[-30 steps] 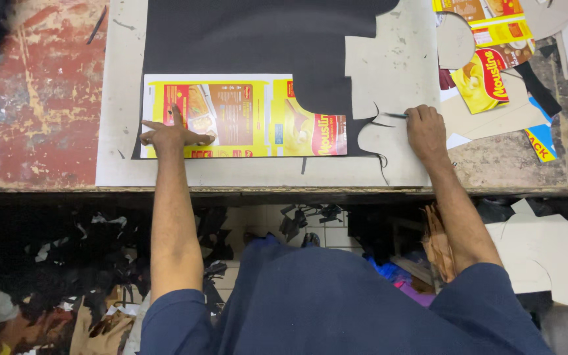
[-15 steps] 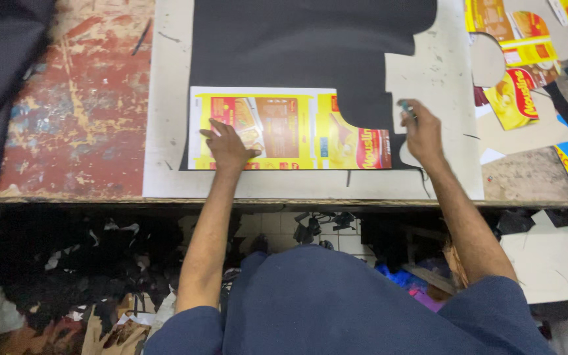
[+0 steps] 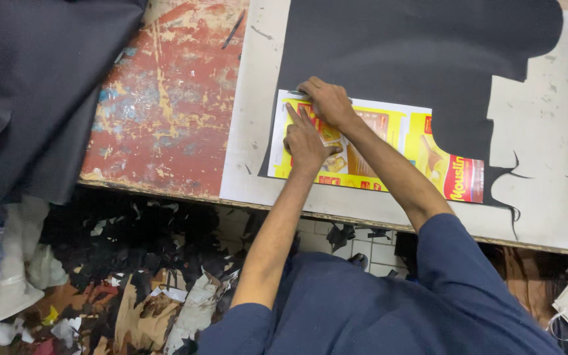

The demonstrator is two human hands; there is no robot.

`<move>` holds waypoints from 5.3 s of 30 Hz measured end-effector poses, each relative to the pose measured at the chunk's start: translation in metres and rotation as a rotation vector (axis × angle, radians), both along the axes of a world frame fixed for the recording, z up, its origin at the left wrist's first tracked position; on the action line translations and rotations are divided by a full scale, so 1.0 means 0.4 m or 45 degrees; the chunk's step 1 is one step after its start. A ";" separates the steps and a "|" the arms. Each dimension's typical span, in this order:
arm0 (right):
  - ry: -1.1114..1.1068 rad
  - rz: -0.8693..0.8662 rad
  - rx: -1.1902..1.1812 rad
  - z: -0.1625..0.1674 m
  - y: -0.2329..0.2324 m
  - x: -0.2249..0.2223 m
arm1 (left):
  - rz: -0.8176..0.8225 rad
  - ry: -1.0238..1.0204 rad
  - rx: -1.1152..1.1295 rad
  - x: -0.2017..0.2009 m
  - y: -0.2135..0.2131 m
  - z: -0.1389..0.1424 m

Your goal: The person places a cardboard pattern on a large piece of black fabric, traces its outline with a pen, and cuts along the marked lines using scissors. The person repeats this process with multiple pattern pieces, cutting out several fabric shapes and setting them aside.

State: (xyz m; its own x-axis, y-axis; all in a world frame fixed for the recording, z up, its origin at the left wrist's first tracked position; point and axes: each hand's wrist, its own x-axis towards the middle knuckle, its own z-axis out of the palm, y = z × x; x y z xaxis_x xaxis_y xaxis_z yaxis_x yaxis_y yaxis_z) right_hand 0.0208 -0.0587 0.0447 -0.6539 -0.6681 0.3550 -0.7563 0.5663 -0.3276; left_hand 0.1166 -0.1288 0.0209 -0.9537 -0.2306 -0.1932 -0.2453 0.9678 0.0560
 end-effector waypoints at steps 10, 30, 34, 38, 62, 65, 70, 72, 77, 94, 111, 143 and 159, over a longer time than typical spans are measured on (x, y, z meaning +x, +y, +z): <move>-0.020 -0.006 0.045 -0.035 -0.109 -0.055 | 0.101 -0.115 0.155 -0.045 -0.015 -0.015; 0.238 -0.170 0.167 -0.126 0.634 -0.057 | 0.134 -0.251 -0.003 -0.102 0.041 -0.044; 0.253 -0.243 0.261 -0.115 0.825 -0.041 | 0.124 -0.273 -0.013 -0.099 0.045 -0.042; 0.256 -0.289 0.298 -0.102 0.902 -0.032 | 0.109 -0.247 -0.015 -0.096 0.045 -0.045; -0.184 -1.216 -0.100 -0.122 0.677 0.115 | -0.036 -0.119 0.051 -0.076 0.027 -0.070; -0.240 -1.178 -0.129 -0.127 0.691 0.165 | -0.012 -0.195 0.024 -0.079 0.028 -0.069; -0.188 -1.051 -0.112 -0.129 0.742 0.239 | 0.003 -0.151 0.102 -0.078 0.028 -0.072; -0.195 -1.000 -0.091 -0.126 0.764 0.249 | 0.005 -0.155 0.082 -0.078 0.027 -0.076; -0.265 -0.936 -0.033 -0.114 0.809 0.250 | 0.006 -0.237 -0.016 -0.087 0.029 -0.082; -0.023 -0.498 0.174 -0.126 1.021 0.250 | 0.109 -0.275 -0.033 -0.077 0.085 -0.013; 0.124 -0.429 0.196 -0.101 1.222 0.258 | 0.138 -0.250 -0.043 -0.052 0.136 0.048; -0.328 -1.241 0.114 -0.172 1.020 0.461 | 0.101 -0.292 0.011 -0.070 0.083 -0.011; -0.507 -0.657 0.906 -0.047 1.209 0.515 | 0.085 -0.204 0.023 -0.042 0.077 0.009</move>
